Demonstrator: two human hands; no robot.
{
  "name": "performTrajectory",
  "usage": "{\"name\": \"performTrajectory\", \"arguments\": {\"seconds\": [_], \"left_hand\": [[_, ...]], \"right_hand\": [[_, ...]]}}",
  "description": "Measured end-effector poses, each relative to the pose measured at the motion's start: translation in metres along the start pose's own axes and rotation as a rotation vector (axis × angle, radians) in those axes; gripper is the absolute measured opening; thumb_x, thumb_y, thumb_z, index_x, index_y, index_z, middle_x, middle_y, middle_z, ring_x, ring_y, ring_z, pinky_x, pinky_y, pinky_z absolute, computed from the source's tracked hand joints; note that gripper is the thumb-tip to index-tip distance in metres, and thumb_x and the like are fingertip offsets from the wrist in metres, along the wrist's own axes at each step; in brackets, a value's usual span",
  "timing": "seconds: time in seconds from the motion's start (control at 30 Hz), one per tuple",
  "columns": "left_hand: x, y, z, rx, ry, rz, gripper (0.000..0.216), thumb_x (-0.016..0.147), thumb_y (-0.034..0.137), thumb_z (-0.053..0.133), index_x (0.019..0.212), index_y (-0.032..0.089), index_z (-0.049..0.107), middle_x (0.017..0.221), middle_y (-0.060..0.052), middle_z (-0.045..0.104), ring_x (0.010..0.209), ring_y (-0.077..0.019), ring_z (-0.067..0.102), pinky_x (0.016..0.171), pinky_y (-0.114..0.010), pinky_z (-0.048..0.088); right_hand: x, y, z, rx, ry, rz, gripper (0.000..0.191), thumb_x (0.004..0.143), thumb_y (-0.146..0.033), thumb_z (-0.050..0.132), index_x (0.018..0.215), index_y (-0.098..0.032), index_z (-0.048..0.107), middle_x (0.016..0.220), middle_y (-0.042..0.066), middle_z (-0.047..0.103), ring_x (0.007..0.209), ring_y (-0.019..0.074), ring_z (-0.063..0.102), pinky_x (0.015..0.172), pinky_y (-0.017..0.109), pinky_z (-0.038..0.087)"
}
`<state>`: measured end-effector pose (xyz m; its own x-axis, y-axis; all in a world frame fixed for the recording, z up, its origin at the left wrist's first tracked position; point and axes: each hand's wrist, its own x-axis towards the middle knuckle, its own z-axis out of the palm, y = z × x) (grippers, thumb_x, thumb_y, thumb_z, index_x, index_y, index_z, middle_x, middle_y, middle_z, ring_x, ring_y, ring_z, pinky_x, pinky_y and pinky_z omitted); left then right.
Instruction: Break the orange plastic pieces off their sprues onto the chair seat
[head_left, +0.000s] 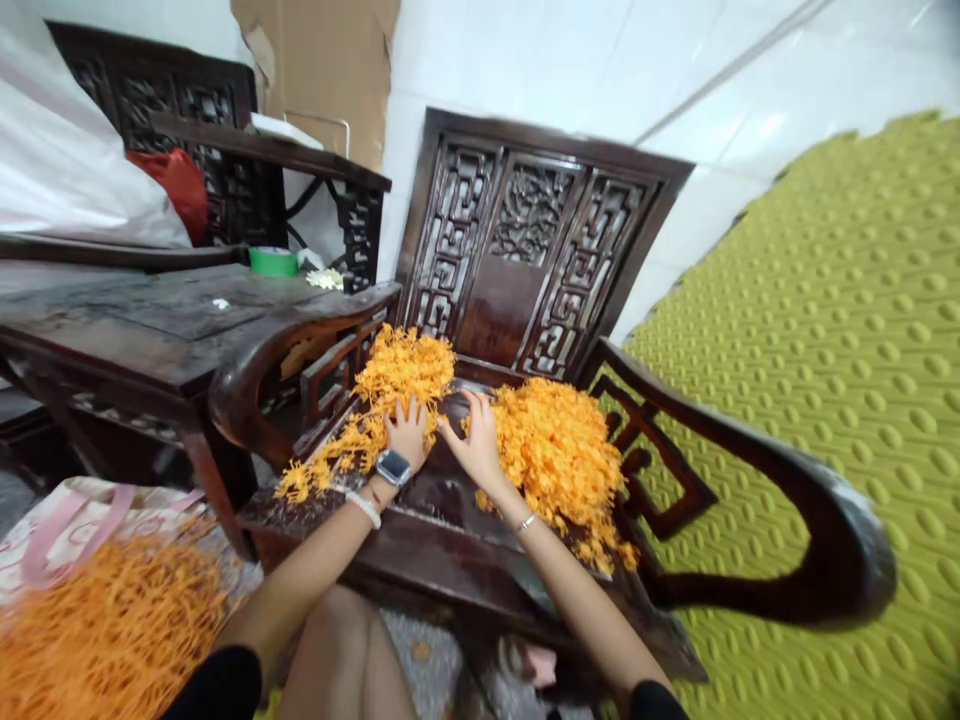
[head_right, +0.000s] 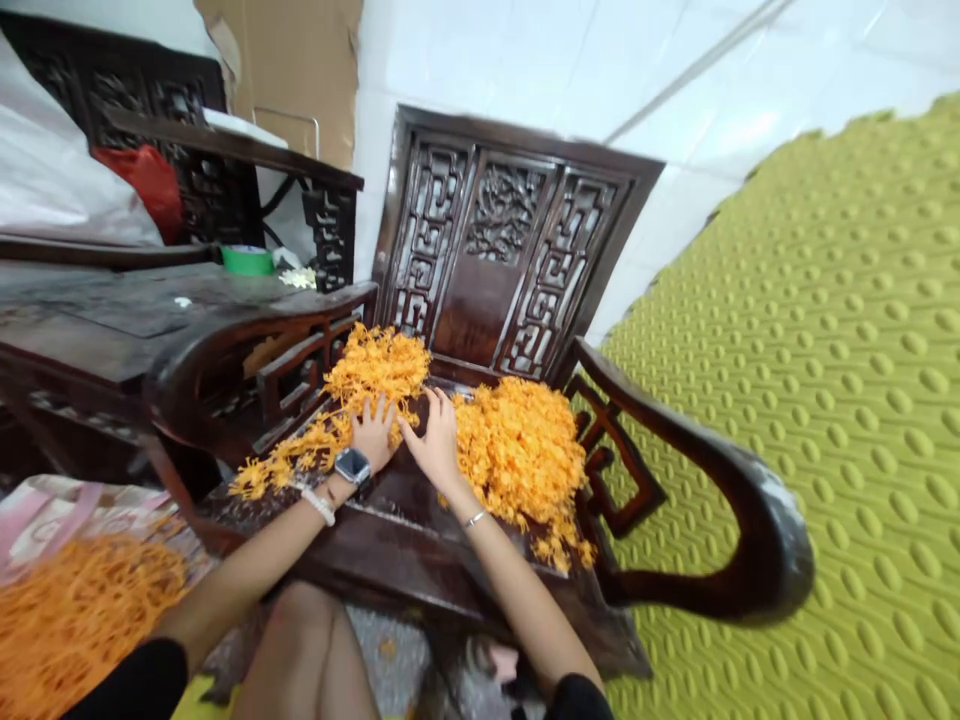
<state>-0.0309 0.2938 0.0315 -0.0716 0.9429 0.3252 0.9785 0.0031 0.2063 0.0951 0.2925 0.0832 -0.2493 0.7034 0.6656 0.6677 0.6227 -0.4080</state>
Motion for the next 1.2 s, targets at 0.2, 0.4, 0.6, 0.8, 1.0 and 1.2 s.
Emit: {"name": "performTrajectory", "arguments": {"seconds": [0.2,0.4,0.6,0.8,1.0,1.2], "left_hand": [[0.01,0.005,0.005,0.029,0.07,-0.03,0.073,0.075,0.032,0.066,0.14,0.01,0.041,0.15,-0.018,0.03,0.136,-0.041,0.028,0.104,-0.06,0.03],[0.011,0.017,0.011,0.028,0.174,0.024,0.063,0.078,0.029,0.06,0.135,0.007,0.048,0.146,-0.024,0.033,0.135,-0.038,0.033,0.11,-0.06,0.022],[-0.002,0.029,-0.001,0.029,0.282,0.156,0.05,0.082,0.028,0.053,0.127,0.005,0.056,0.138,-0.022,0.047,0.131,-0.0354,0.039,0.108,-0.063,0.028],[-0.019,0.039,-0.02,0.162,0.816,0.382,0.045,0.088,0.018,0.044,0.132,0.025,0.052,0.147,-0.004,0.039,0.139,-0.023,0.024,0.112,-0.051,0.026],[-0.034,0.029,-0.023,0.094,0.939,0.559,0.046,0.088,0.021,0.05,0.131,0.033,0.051,0.148,0.002,0.035,0.142,-0.0203,0.01,0.117,-0.045,0.015],[-0.03,0.029,-0.013,-0.001,1.054,0.526,0.043,0.083,0.024,0.058,0.125,0.032,0.057,0.144,-0.002,0.04,0.142,-0.0227,0.006,0.117,-0.048,0.008]], "right_hand": [[0.116,0.025,0.067,-0.076,-0.343,0.392,0.122,0.042,-0.055,0.083,0.144,-0.016,0.028,0.151,0.028,0.01,0.138,0.0467,0.014,0.102,0.063,0.028],[0.138,0.035,0.14,-0.037,-0.486,0.507,0.129,0.028,-0.04,0.09,0.14,-0.008,0.035,0.142,0.035,0.029,0.117,0.0448,0.05,0.091,0.048,0.045],[0.118,0.063,0.148,-0.044,-0.397,0.445,0.084,0.051,-0.027,0.079,0.13,-0.014,0.051,0.126,0.017,0.058,0.115,0.0315,0.056,0.096,0.037,0.045],[0.106,0.067,0.141,-0.003,-0.266,0.427,0.053,0.061,-0.023,0.067,0.113,-0.013,0.062,0.107,0.012,0.069,0.105,0.0288,0.063,0.094,0.039,0.047],[0.111,0.046,0.124,0.052,-0.078,0.363,0.039,0.06,-0.026,0.062,0.097,-0.013,0.065,0.094,0.012,0.072,0.09,0.0273,0.066,0.083,0.035,0.051],[0.125,0.017,0.086,0.076,0.062,0.224,0.03,0.065,-0.032,0.055,0.09,-0.016,0.061,0.087,0.007,0.07,0.077,0.0219,0.063,0.074,0.031,0.049]]}}
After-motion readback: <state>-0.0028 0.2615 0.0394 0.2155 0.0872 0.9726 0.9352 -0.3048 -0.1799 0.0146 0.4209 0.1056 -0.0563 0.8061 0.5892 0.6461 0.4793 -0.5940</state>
